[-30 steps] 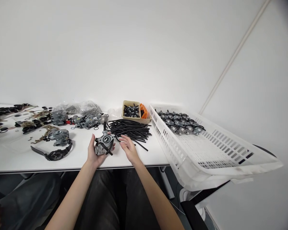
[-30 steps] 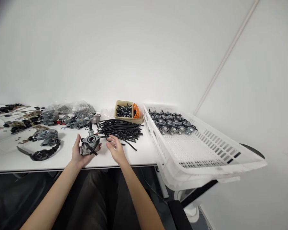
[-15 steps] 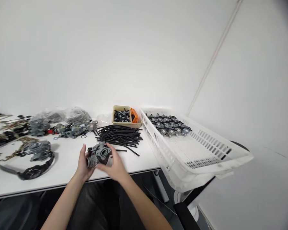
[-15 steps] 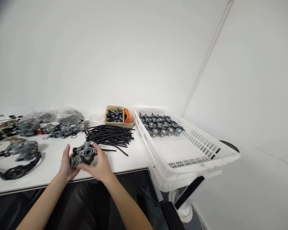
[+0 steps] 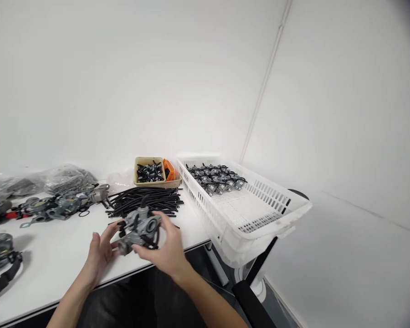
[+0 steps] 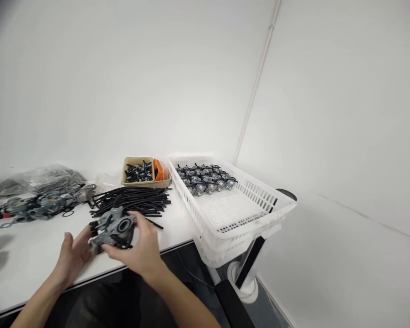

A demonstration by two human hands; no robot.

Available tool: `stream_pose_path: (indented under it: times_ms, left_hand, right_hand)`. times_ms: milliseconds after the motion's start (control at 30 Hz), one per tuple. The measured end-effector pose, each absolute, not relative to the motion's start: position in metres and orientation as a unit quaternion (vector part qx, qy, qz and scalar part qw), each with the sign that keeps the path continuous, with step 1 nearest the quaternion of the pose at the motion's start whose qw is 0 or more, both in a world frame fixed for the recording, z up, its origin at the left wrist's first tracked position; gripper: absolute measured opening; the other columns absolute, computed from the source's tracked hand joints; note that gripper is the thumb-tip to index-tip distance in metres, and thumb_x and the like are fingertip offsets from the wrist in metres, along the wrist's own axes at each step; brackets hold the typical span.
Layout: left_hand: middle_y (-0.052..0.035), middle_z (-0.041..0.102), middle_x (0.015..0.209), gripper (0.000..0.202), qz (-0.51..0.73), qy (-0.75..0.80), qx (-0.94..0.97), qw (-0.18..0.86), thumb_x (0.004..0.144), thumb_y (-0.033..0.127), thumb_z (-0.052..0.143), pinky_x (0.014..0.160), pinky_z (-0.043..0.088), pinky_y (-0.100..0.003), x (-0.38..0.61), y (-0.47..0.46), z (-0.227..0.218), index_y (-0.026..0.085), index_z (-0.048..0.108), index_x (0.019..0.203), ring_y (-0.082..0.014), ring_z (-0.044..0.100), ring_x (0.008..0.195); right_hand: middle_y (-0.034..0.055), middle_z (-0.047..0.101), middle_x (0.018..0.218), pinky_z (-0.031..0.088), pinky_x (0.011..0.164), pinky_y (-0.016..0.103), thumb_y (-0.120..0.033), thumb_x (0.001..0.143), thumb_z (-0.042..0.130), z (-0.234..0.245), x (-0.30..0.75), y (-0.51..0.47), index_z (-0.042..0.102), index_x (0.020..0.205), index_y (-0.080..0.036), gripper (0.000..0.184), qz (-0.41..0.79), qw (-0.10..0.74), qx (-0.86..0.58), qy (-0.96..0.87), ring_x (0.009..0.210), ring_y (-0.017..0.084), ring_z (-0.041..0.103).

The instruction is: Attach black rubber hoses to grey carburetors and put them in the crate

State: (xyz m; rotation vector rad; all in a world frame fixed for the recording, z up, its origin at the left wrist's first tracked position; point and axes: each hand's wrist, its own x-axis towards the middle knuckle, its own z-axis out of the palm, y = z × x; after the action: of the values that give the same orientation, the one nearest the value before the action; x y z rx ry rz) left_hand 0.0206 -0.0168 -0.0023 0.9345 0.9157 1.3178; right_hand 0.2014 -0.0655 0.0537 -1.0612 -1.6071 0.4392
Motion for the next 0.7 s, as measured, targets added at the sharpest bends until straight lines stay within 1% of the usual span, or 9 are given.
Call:
stream_pose_path:
  times_ms: [67, 167, 233, 267, 367, 433, 533, 633, 700]
  left_hand:
    - [-0.0073, 0.056, 0.128, 0.071, 0.546, 0.400, 0.422, 0.604, 0.072, 0.079, 0.035, 0.078, 0.054, -0.048, 0.020, -0.018, 0.001, 0.026, 0.057, 0.114, -0.0327, 0.063, 0.095]
    - [-0.0085, 0.058, 0.124, 0.065, 0.512, 0.398, 0.449, 0.615, 0.073, 0.074, 0.042, 0.080, 0.053, -0.048, 0.017, -0.017, 0.001, 0.026, 0.057, 0.114, -0.0340, 0.064, 0.095]
    - [-0.0092, 0.060, 0.120, 0.064, 0.500, 0.400, 0.455, 0.619, 0.073, 0.073, 0.045, 0.081, 0.053, -0.049, 0.015, -0.015, 0.000, 0.025, 0.057, 0.114, -0.0340, 0.064, 0.095]
    - [-0.0098, 0.061, 0.119, 0.065, 0.497, 0.401, 0.456, 0.620, 0.073, 0.073, 0.045, 0.080, 0.053, -0.049, 0.015, -0.015, 0.000, 0.025, 0.058, 0.113, -0.0339, 0.064, 0.094]
    - [-0.0105, 0.063, 0.114, 0.063, 0.497, 0.412, 0.456, 0.612, 0.074, 0.072, 0.045, 0.080, 0.054, -0.048, 0.016, -0.014, 0.001, 0.023, 0.058, 0.111, -0.0325, 0.065, 0.091]
    - [-0.0101, 0.063, 0.112, 0.060, 0.494, 0.419, 0.457, 0.610, 0.075, 0.069, 0.047, 0.080, 0.054, -0.047, 0.016, -0.013, 0.001, 0.023, 0.058, 0.111, -0.0313, 0.066, 0.091]
    - [-0.0097, 0.064, 0.110, 0.058, 0.481, 0.421, 0.461, 0.615, 0.073, 0.067, 0.052, 0.078, 0.055, -0.044, 0.017, -0.012, 0.001, 0.023, 0.057, 0.111, -0.0303, 0.066, 0.090]
    - [-0.0099, 0.065, 0.108, 0.057, 0.487, 0.426, 0.462, 0.607, 0.075, 0.066, 0.050, 0.075, 0.056, -0.042, 0.018, -0.013, -0.001, 0.022, 0.057, 0.111, -0.0294, 0.066, 0.088]
    - [-0.0103, 0.065, 0.108, 0.055, 0.491, 0.429, 0.465, 0.598, 0.077, 0.064, 0.049, 0.075, 0.057, -0.041, 0.018, -0.013, -0.002, 0.022, 0.056, 0.112, -0.0286, 0.066, 0.088]
  right_hand:
    - [0.0077, 0.062, 0.118, 0.051, 0.090, 0.035, -0.037, 0.061, 0.077, 0.081, 0.234, -0.082, 0.043, 0.131, -0.021, 0.079, 0.145, 0.574, -0.432, -0.680, 0.102, 0.024, 0.062]
    - [0.0083, 0.062, 0.117, 0.056, 0.083, 0.035, -0.036, 0.069, 0.072, 0.129, 0.291, -0.105, 0.039, 0.135, -0.022, 0.075, 0.068, 0.568, -0.452, -0.684, 0.099, 0.023, 0.063]
    - [0.0084, 0.061, 0.117, 0.056, 0.081, 0.038, -0.039, 0.069, 0.072, 0.160, 0.332, -0.111, 0.042, 0.133, -0.023, 0.072, -0.018, 0.544, -0.498, -0.675, 0.098, 0.024, 0.063]
    - [0.0083, 0.062, 0.116, 0.055, 0.083, 0.040, -0.041, 0.069, 0.072, 0.173, 0.352, -0.110, 0.042, 0.133, -0.023, 0.073, -0.062, 0.524, -0.528, -0.666, 0.098, 0.025, 0.063]
    - [0.0079, 0.067, 0.106, 0.052, 0.084, 0.043, -0.046, 0.069, 0.070, 0.197, 0.409, -0.090, 0.047, 0.130, -0.022, 0.069, -0.126, 0.431, -0.615, -0.648, 0.092, 0.027, 0.065]
    - [0.0093, 0.068, 0.106, 0.052, 0.080, 0.040, -0.048, 0.069, 0.068, 0.199, 0.439, -0.067, 0.051, 0.126, -0.020, 0.066, -0.118, 0.355, -0.656, -0.655, 0.090, 0.027, 0.066]
    - [0.0123, 0.068, 0.110, 0.052, 0.078, 0.036, -0.046, 0.066, 0.070, 0.185, 0.465, -0.028, 0.056, 0.123, -0.015, 0.066, -0.042, 0.213, -0.687, -0.693, 0.091, 0.028, 0.066]
    - [0.0145, 0.064, 0.118, 0.050, 0.084, 0.036, -0.045, 0.061, 0.073, 0.162, 0.467, 0.005, 0.059, 0.121, -0.012, 0.070, 0.011, 0.099, -0.671, -0.735, 0.102, 0.031, 0.063]
    - [0.0149, 0.063, 0.121, 0.048, 0.088, 0.036, -0.046, 0.059, 0.074, 0.147, 0.457, 0.023, 0.059, 0.121, -0.012, 0.072, 0.035, 0.051, -0.659, -0.750, 0.108, 0.033, 0.060]
